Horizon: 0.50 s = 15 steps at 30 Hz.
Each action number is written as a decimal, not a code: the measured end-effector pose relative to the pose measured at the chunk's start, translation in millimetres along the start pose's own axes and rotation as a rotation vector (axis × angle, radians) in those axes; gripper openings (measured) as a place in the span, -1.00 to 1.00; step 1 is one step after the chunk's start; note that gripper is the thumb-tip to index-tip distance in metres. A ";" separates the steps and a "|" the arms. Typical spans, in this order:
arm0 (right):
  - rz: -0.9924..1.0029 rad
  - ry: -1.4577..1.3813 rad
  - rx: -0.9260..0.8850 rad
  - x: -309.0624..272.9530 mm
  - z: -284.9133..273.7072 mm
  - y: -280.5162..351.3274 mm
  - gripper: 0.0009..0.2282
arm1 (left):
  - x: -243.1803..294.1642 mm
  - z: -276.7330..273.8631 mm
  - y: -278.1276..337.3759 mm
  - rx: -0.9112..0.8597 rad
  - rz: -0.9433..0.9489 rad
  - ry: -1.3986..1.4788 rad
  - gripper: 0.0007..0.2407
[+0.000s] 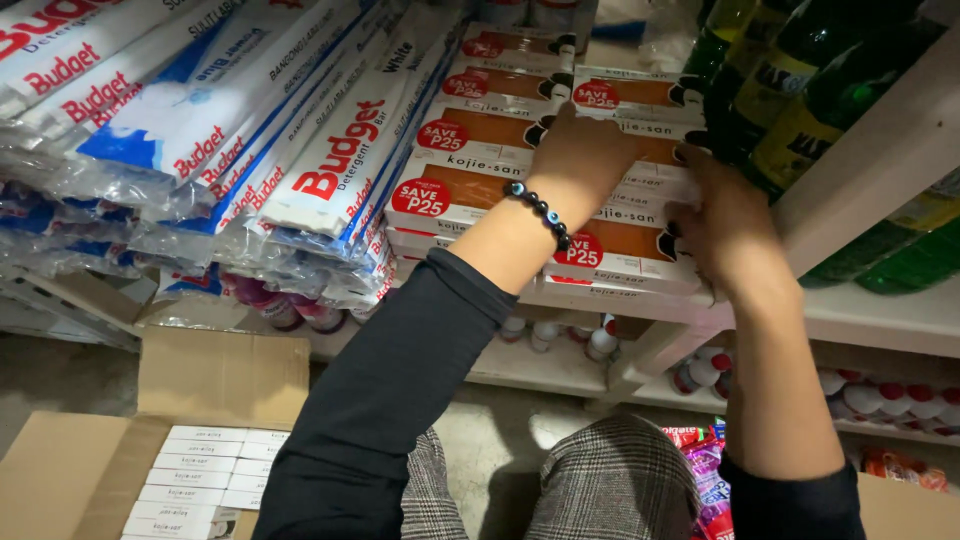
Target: Stock soap bars from a cardboard box onto store shelves.
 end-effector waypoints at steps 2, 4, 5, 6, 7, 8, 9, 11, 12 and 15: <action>0.190 0.189 0.049 -1.4 -5.2 4.1 -0.43 | 2.9 -1.6 -3.1 0.180 0.071 0.000 -0.80; 0.094 0.235 0.102 16.9 -2.8 -7.1 -0.42 | -4.6 1.5 -6.6 0.111 0.086 -0.063 -0.84; -0.001 0.280 0.153 21.8 -2.0 -11.1 -0.42 | -7.6 6.5 -8.0 0.040 0.102 -0.124 -0.87; -0.003 0.280 0.150 21.3 -0.4 -10.9 -0.42 | -10.7 2.2 -4.7 0.039 0.099 -0.124 -0.87; -0.091 0.299 0.191 13.0 -0.9 -8.1 -0.41 | -13.5 -5.5 -1.3 0.083 0.098 -0.079 -0.89; -0.177 0.316 0.231 5.6 -0.3 -3.7 -0.39 | -15.8 -12.5 3.0 0.124 0.099 -0.035 -0.88; -0.176 0.313 0.227 3.4 0.8 -2.4 -0.39 | -16.9 -11.6 5.8 0.120 0.097 -0.034 -0.88; -0.065 0.324 0.188 8.5 1.9 -3.9 -0.40 | -11.9 -23.6 10.8 0.263 0.172 0.013 -0.82; -0.067 0.327 0.187 10.1 2.3 -4.4 -0.40 | -11.7 -22.2 11.0 0.265 0.169 0.015 -0.82; -0.088 0.333 0.186 16.0 4.1 -6.8 -0.40 | -15.2 -12.1 10.2 0.208 0.121 0.040 -0.90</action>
Point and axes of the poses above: each hand's wrist, its own y-axis away from the middle knuckle, its own z-axis out of the palm, x = y × z, the point moved 9 cm from there along -y, towards the middle knuckle, and after that the axes turned 12 degrees about z, right-handed, at the moved point
